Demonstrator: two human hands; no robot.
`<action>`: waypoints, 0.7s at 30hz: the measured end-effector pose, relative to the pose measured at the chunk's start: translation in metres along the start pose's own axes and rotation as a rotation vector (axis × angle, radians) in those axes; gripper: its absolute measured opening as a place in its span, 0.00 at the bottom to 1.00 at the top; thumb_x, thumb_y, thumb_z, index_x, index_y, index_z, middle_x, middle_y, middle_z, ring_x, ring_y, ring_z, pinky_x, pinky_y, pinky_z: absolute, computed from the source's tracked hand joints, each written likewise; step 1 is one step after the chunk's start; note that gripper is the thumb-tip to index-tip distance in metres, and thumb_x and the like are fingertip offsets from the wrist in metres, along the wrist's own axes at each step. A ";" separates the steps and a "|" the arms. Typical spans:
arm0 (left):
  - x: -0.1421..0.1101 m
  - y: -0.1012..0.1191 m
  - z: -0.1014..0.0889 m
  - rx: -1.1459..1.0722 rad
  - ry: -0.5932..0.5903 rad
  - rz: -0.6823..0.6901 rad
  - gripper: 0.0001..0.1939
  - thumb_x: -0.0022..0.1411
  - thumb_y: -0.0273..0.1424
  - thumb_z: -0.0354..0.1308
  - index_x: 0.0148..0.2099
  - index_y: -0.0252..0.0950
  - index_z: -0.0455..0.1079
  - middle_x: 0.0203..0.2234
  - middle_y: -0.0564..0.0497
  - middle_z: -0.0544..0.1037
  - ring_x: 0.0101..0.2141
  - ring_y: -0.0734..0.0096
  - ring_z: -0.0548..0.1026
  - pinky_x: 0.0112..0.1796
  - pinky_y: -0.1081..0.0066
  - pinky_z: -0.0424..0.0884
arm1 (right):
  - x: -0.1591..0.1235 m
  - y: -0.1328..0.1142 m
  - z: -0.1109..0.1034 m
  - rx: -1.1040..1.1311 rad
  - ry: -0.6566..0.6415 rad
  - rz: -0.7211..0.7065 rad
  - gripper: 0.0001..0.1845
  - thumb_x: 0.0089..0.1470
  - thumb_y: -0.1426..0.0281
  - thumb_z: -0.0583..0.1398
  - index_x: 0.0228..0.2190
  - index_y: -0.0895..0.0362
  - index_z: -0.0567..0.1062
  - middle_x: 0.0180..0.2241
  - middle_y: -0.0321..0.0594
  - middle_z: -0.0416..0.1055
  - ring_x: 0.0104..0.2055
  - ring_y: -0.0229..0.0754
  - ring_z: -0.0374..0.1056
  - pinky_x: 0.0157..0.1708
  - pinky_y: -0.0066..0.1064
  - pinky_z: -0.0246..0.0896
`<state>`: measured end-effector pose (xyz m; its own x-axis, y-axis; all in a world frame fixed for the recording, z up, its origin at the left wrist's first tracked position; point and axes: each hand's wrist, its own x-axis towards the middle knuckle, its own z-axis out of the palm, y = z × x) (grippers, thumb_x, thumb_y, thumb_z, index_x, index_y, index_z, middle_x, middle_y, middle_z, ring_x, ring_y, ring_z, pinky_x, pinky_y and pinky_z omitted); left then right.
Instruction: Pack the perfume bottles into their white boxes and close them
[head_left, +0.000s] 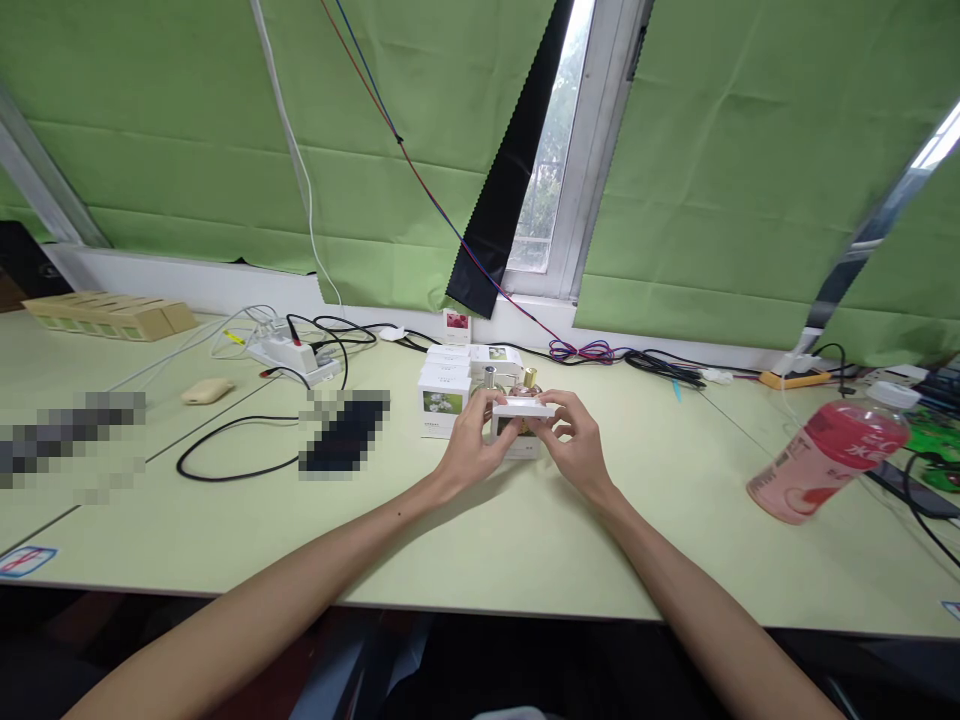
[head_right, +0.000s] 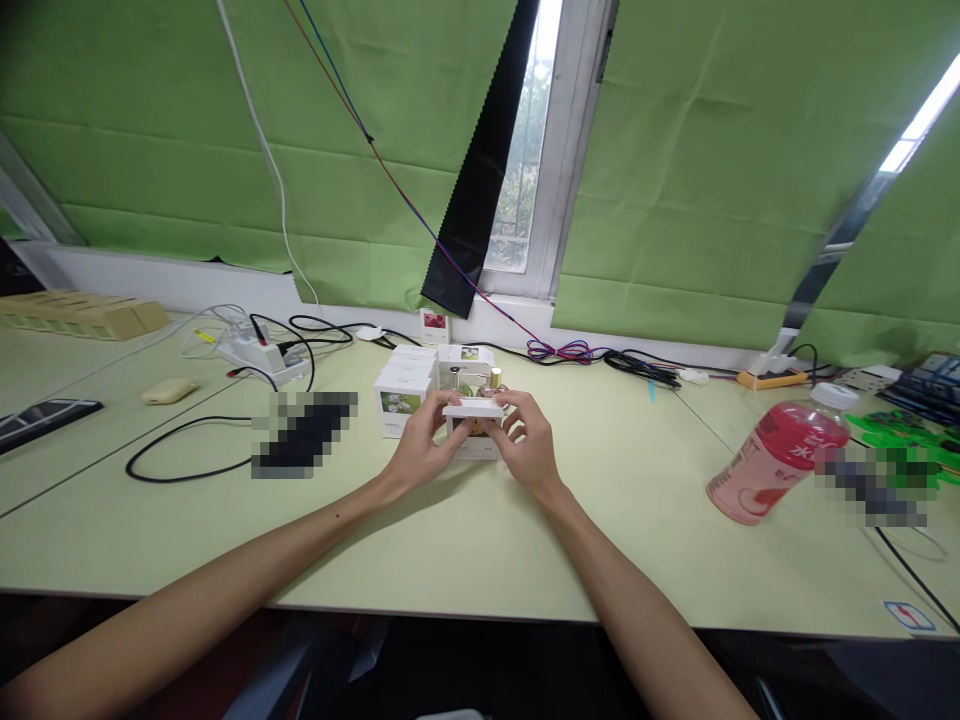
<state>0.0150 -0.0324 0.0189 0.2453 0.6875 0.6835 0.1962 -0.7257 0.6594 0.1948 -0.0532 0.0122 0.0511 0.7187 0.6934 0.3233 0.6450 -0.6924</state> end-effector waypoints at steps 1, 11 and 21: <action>0.000 0.000 0.000 0.004 0.001 0.000 0.09 0.66 0.34 0.59 0.46 0.40 0.63 0.44 0.48 0.75 0.44 0.65 0.77 0.45 0.64 0.75 | 0.000 0.000 0.000 0.000 0.000 0.001 0.12 0.58 0.63 0.66 0.43 0.51 0.73 0.49 0.41 0.72 0.30 0.35 0.67 0.23 0.28 0.63; 0.000 0.002 0.000 -0.021 0.007 -0.027 0.11 0.67 0.37 0.59 0.48 0.38 0.66 0.42 0.46 0.77 0.44 0.63 0.78 0.47 0.62 0.77 | 0.000 -0.001 0.000 0.017 0.000 0.041 0.14 0.60 0.57 0.63 0.44 0.51 0.74 0.49 0.43 0.72 0.32 0.37 0.68 0.23 0.28 0.64; -0.001 0.001 0.002 -0.063 0.028 -0.071 0.14 0.68 0.41 0.58 0.48 0.37 0.69 0.43 0.44 0.79 0.44 0.60 0.79 0.47 0.59 0.78 | -0.001 0.002 0.001 0.099 0.026 0.115 0.16 0.63 0.54 0.60 0.42 0.53 0.76 0.48 0.43 0.71 0.27 0.34 0.63 0.21 0.28 0.63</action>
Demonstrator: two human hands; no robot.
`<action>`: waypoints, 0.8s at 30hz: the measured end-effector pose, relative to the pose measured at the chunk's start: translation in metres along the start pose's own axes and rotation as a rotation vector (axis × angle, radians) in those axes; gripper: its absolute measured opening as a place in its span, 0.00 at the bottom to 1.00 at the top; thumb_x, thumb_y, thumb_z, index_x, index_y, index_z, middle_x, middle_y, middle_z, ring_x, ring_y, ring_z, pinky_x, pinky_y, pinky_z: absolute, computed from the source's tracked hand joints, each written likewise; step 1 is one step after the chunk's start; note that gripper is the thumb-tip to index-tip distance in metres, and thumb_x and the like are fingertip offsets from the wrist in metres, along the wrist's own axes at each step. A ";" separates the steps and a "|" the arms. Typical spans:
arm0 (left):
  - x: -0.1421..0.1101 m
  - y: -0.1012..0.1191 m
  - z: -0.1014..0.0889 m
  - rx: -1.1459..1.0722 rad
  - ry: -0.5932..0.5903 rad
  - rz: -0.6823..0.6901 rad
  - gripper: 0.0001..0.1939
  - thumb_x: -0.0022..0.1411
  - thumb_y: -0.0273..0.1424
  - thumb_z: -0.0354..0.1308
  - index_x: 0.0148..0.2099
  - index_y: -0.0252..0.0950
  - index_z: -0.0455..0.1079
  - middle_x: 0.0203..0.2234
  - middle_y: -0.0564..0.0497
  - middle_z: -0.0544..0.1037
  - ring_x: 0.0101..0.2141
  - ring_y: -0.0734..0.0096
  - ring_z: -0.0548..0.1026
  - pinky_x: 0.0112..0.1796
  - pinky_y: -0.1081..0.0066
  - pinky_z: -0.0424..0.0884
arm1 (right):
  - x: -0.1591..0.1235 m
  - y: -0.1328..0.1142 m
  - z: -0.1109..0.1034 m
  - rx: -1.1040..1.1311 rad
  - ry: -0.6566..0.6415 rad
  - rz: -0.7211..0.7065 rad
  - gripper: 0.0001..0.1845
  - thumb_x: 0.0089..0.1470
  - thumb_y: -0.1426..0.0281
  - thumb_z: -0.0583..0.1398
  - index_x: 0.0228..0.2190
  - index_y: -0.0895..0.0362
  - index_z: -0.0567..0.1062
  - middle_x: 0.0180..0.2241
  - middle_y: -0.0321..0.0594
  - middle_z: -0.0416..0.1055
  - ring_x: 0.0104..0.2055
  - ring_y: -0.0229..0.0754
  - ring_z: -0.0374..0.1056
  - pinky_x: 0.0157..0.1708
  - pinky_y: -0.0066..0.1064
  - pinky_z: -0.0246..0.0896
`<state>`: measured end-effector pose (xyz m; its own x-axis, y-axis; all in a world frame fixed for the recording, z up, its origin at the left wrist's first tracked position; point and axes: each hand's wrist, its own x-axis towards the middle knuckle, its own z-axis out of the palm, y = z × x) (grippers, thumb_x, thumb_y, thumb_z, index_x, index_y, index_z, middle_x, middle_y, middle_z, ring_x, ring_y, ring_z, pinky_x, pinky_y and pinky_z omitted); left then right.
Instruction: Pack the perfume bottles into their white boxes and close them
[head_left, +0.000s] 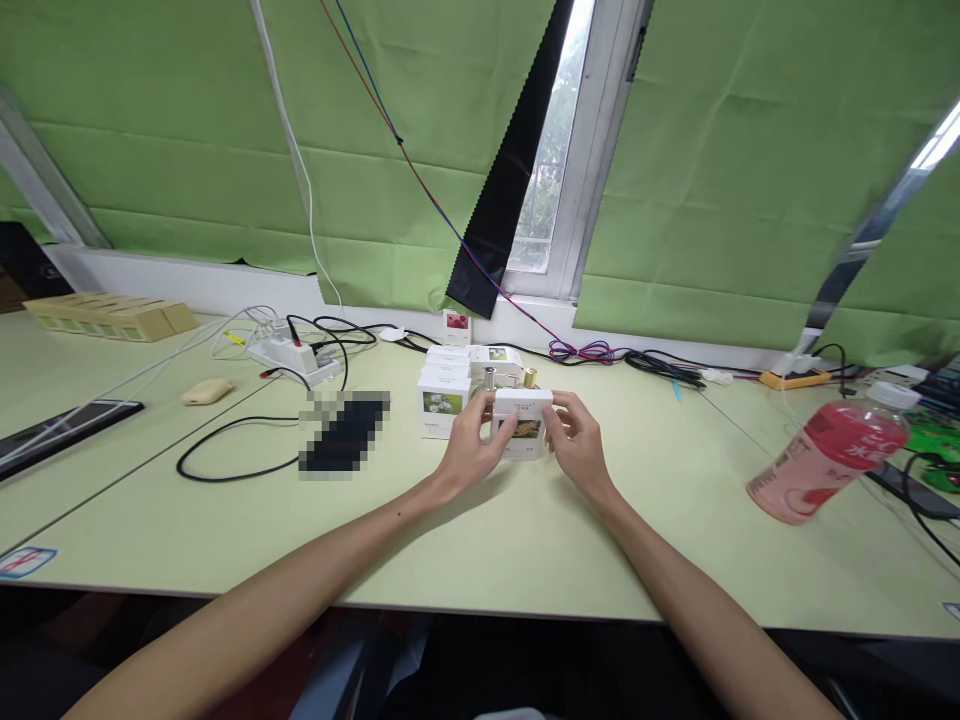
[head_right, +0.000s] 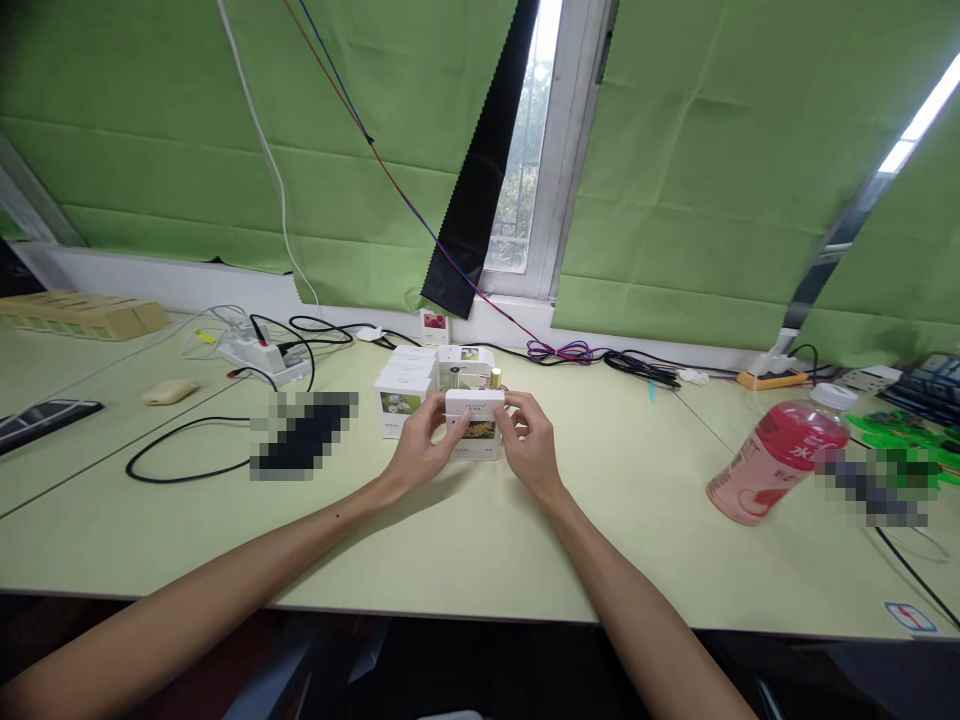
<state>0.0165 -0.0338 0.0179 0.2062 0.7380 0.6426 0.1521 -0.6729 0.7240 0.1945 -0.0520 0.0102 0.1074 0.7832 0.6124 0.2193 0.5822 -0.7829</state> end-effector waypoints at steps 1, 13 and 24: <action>0.000 0.001 0.000 -0.002 0.004 0.001 0.14 0.68 0.41 0.58 0.48 0.37 0.69 0.43 0.44 0.79 0.44 0.60 0.79 0.47 0.59 0.78 | 0.000 0.000 0.000 0.008 0.000 0.002 0.16 0.63 0.54 0.60 0.42 0.53 0.76 0.48 0.43 0.71 0.27 0.34 0.63 0.21 0.28 0.63; 0.000 0.001 0.000 -0.036 0.041 -0.041 0.16 0.70 0.45 0.55 0.45 0.37 0.71 0.39 0.45 0.80 0.42 0.60 0.79 0.45 0.60 0.78 | 0.004 -0.003 0.003 0.093 0.044 0.067 0.18 0.59 0.52 0.62 0.37 0.54 0.77 0.44 0.43 0.73 0.27 0.36 0.66 0.19 0.28 0.63; 0.002 0.001 0.001 -0.115 0.054 -0.101 0.16 0.69 0.46 0.57 0.43 0.36 0.71 0.40 0.45 0.81 0.41 0.61 0.80 0.45 0.61 0.78 | 0.007 0.000 0.005 0.168 0.076 0.140 0.21 0.54 0.50 0.66 0.34 0.55 0.77 0.44 0.43 0.74 0.21 0.32 0.63 0.15 0.29 0.62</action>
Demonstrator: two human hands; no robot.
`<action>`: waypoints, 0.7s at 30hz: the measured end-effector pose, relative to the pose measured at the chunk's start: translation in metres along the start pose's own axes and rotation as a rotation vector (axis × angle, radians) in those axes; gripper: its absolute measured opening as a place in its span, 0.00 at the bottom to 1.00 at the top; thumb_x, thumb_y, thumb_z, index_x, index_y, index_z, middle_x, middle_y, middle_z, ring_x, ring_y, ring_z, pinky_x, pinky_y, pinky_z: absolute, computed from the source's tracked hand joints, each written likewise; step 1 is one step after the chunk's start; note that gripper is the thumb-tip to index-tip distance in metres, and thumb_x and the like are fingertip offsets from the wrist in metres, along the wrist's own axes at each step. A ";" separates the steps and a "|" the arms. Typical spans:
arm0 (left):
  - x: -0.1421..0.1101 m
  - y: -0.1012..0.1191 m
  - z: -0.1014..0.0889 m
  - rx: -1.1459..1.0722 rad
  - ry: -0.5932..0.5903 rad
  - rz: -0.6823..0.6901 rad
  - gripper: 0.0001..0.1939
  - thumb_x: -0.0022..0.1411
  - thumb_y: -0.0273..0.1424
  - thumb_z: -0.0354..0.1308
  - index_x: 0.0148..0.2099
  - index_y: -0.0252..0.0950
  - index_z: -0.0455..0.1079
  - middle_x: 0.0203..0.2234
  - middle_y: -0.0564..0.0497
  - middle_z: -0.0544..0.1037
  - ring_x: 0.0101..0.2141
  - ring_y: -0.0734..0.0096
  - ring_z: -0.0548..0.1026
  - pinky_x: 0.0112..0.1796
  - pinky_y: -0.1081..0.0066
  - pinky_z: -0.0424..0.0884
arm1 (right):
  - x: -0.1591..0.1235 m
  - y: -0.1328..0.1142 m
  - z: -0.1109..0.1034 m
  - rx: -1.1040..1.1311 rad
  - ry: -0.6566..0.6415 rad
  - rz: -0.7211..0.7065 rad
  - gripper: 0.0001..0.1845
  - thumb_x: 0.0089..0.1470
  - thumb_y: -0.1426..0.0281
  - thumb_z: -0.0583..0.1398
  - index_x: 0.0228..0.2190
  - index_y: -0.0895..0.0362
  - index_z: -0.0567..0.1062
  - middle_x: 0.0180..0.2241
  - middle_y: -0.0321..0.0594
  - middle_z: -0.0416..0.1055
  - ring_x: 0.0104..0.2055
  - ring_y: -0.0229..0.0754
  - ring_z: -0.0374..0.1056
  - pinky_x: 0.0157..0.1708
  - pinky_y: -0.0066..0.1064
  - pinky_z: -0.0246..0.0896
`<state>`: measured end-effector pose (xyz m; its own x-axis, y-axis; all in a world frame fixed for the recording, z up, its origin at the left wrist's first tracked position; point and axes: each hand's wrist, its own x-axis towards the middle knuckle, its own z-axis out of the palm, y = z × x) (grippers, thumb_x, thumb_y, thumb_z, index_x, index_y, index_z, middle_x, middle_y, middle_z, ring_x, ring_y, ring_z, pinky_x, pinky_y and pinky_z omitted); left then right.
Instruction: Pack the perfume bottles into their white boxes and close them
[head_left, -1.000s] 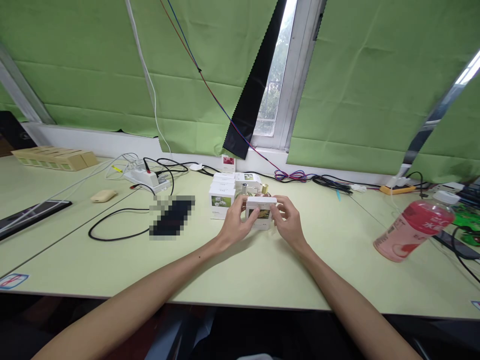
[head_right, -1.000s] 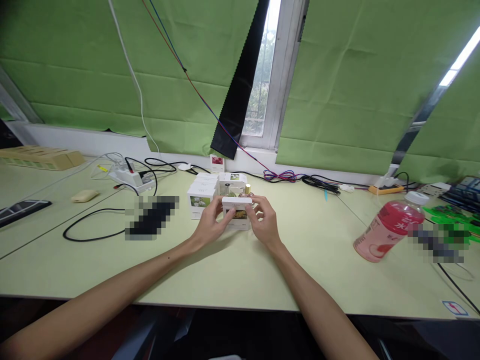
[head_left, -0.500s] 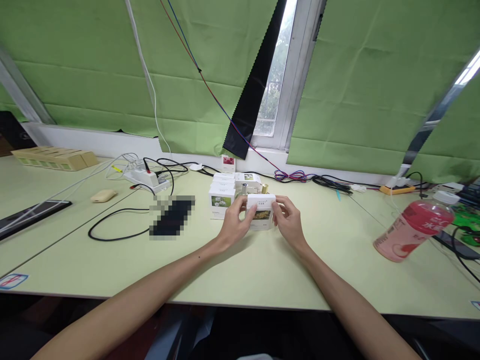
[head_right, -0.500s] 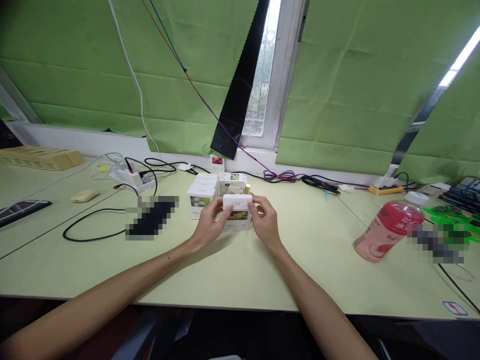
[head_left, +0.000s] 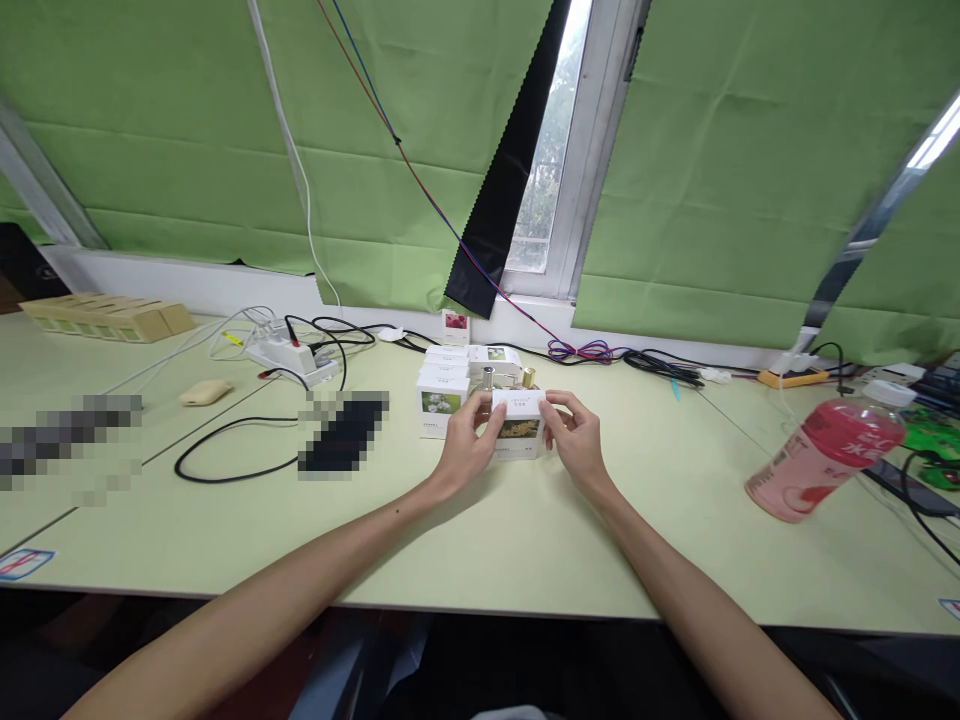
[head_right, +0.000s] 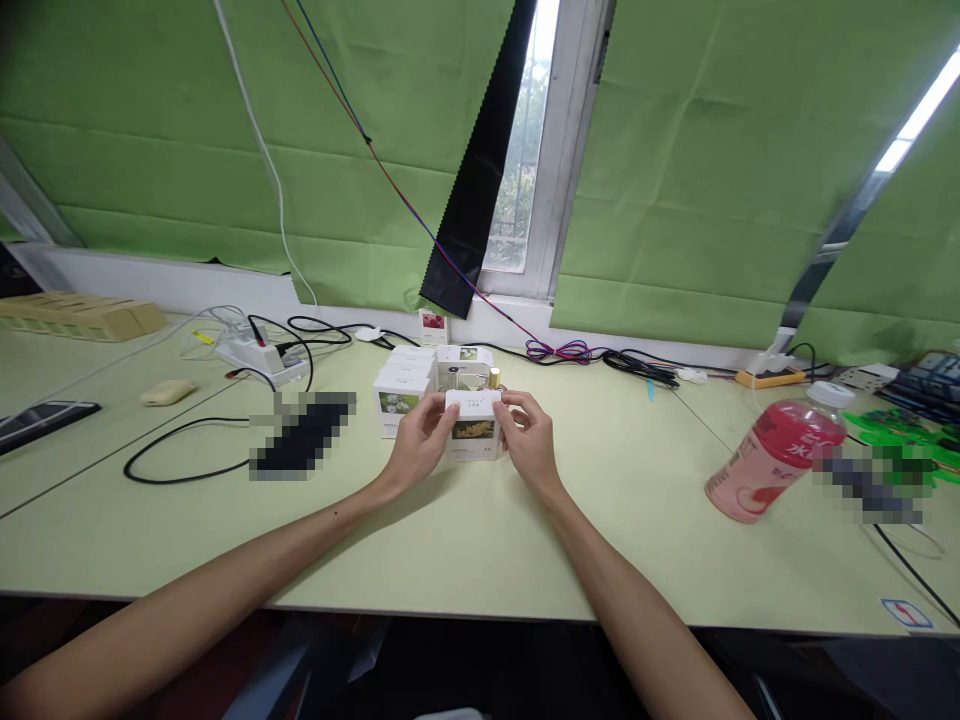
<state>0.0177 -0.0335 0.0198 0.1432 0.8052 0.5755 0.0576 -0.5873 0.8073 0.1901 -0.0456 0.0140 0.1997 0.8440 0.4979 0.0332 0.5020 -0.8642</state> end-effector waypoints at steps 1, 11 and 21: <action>0.000 0.000 0.000 -0.008 0.000 -0.006 0.17 0.68 0.46 0.57 0.43 0.36 0.71 0.40 0.45 0.81 0.42 0.60 0.80 0.45 0.61 0.78 | 0.000 0.000 0.000 0.007 0.003 0.009 0.21 0.53 0.50 0.67 0.34 0.55 0.77 0.43 0.43 0.75 0.21 0.32 0.63 0.15 0.29 0.62; 0.002 -0.001 0.001 -0.054 0.037 -0.049 0.16 0.65 0.46 0.60 0.42 0.37 0.69 0.41 0.45 0.82 0.43 0.60 0.81 0.45 0.61 0.79 | 0.002 -0.002 0.001 0.048 0.021 0.094 0.23 0.48 0.49 0.69 0.33 0.56 0.78 0.27 0.37 0.74 0.19 0.34 0.61 0.16 0.30 0.61; 0.002 -0.005 0.002 -0.089 0.080 -0.105 0.19 0.63 0.45 0.63 0.44 0.40 0.61 0.40 0.47 0.79 0.45 0.62 0.81 0.47 0.61 0.78 | 0.003 -0.001 0.001 0.118 0.028 0.122 0.23 0.47 0.52 0.71 0.33 0.56 0.74 0.37 0.40 0.76 0.19 0.31 0.62 0.16 0.28 0.60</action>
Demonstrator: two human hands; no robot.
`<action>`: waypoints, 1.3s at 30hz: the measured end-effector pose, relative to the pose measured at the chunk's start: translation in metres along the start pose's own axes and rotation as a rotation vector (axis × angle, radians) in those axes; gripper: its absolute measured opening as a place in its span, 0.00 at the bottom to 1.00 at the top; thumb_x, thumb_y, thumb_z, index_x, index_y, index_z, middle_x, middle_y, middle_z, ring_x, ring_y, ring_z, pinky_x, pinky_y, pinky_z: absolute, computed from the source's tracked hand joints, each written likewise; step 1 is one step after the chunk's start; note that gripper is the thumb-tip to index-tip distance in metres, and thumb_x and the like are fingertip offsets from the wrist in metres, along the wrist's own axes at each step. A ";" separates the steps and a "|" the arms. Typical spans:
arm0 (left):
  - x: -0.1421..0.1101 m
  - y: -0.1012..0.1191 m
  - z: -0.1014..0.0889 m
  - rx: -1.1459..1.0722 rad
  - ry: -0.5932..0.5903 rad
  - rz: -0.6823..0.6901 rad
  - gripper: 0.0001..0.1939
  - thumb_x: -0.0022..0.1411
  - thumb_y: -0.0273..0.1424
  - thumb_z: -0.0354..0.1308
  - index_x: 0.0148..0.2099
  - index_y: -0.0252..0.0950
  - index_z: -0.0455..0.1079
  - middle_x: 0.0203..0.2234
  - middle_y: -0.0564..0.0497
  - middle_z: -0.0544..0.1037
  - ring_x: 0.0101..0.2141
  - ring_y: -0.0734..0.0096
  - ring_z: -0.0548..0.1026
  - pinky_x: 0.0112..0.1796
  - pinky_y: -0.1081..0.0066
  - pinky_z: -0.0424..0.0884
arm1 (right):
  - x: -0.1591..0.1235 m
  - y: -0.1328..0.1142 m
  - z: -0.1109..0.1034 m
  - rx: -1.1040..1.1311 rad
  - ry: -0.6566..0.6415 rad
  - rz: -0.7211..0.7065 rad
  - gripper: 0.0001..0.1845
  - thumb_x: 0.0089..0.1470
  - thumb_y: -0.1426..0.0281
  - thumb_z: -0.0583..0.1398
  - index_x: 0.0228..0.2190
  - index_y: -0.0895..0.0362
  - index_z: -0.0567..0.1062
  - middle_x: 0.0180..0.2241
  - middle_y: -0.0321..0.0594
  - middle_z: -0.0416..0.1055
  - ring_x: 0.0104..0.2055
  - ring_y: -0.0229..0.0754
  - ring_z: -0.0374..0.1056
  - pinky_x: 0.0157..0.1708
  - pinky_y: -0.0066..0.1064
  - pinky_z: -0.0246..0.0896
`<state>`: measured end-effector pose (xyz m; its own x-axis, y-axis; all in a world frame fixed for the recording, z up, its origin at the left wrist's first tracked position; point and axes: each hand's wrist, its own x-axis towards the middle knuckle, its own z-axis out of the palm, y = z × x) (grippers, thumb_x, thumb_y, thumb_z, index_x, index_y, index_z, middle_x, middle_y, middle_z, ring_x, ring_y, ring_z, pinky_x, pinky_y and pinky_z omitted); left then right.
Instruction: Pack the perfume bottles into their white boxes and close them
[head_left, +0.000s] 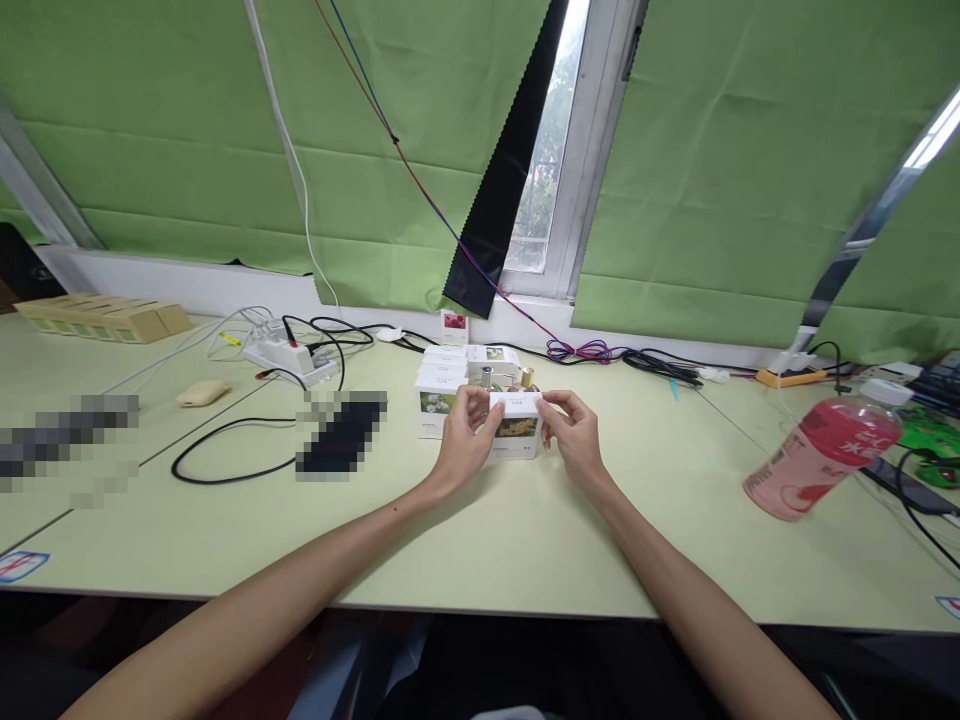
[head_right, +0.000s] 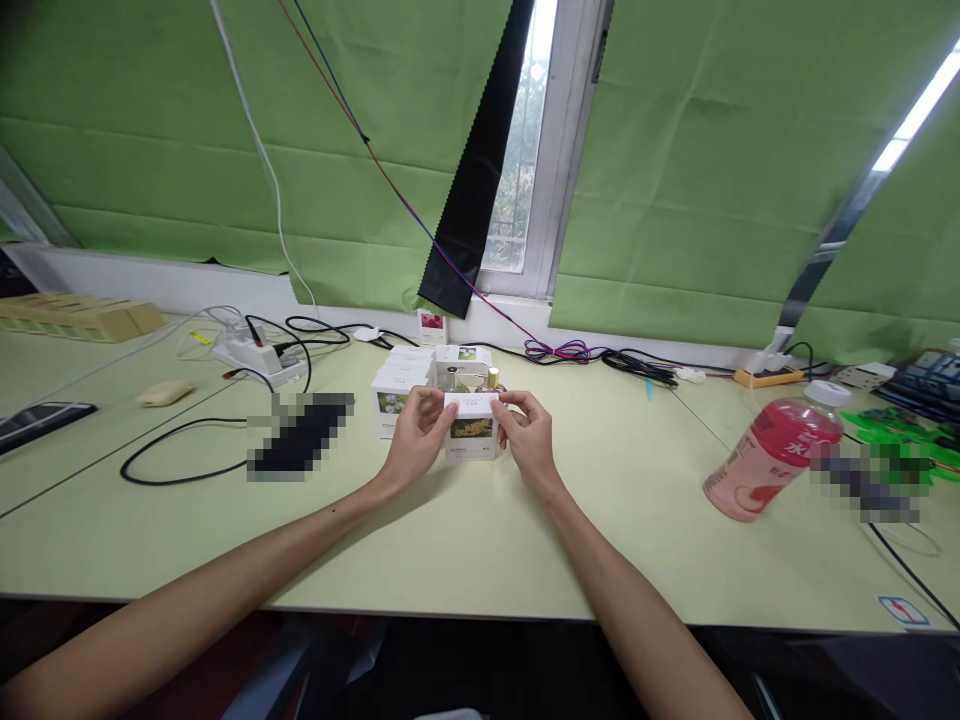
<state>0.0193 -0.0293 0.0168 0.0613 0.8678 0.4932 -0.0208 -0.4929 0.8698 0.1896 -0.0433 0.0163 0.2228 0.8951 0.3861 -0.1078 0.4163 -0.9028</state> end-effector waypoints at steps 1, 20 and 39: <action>0.000 0.000 0.000 -0.022 -0.009 -0.009 0.19 0.63 0.45 0.63 0.44 0.40 0.60 0.41 0.47 0.79 0.45 0.62 0.81 0.48 0.60 0.78 | 0.000 0.000 0.000 0.000 0.005 -0.001 0.23 0.47 0.52 0.71 0.34 0.56 0.74 0.39 0.41 0.76 0.19 0.31 0.63 0.16 0.28 0.60; 0.001 0.002 -0.002 0.052 -0.091 0.013 0.19 0.66 0.46 0.59 0.49 0.37 0.70 0.47 0.44 0.81 0.49 0.57 0.80 0.52 0.58 0.76 | 0.002 0.002 -0.001 -0.029 -0.089 -0.018 0.20 0.53 0.54 0.67 0.40 0.56 0.82 0.43 0.43 0.78 0.20 0.30 0.59 0.17 0.28 0.59; 0.001 0.004 -0.002 0.051 -0.110 0.046 0.17 0.67 0.44 0.59 0.49 0.36 0.70 0.47 0.43 0.81 0.48 0.58 0.80 0.50 0.60 0.77 | 0.001 -0.002 -0.001 -0.046 -0.092 -0.042 0.20 0.53 0.53 0.67 0.39 0.56 0.79 0.39 0.41 0.77 0.21 0.31 0.61 0.17 0.27 0.58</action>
<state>0.0171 -0.0308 0.0208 0.1704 0.8335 0.5256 0.0249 -0.5369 0.8433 0.1909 -0.0432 0.0188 0.1359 0.8887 0.4379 -0.0552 0.4482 -0.8923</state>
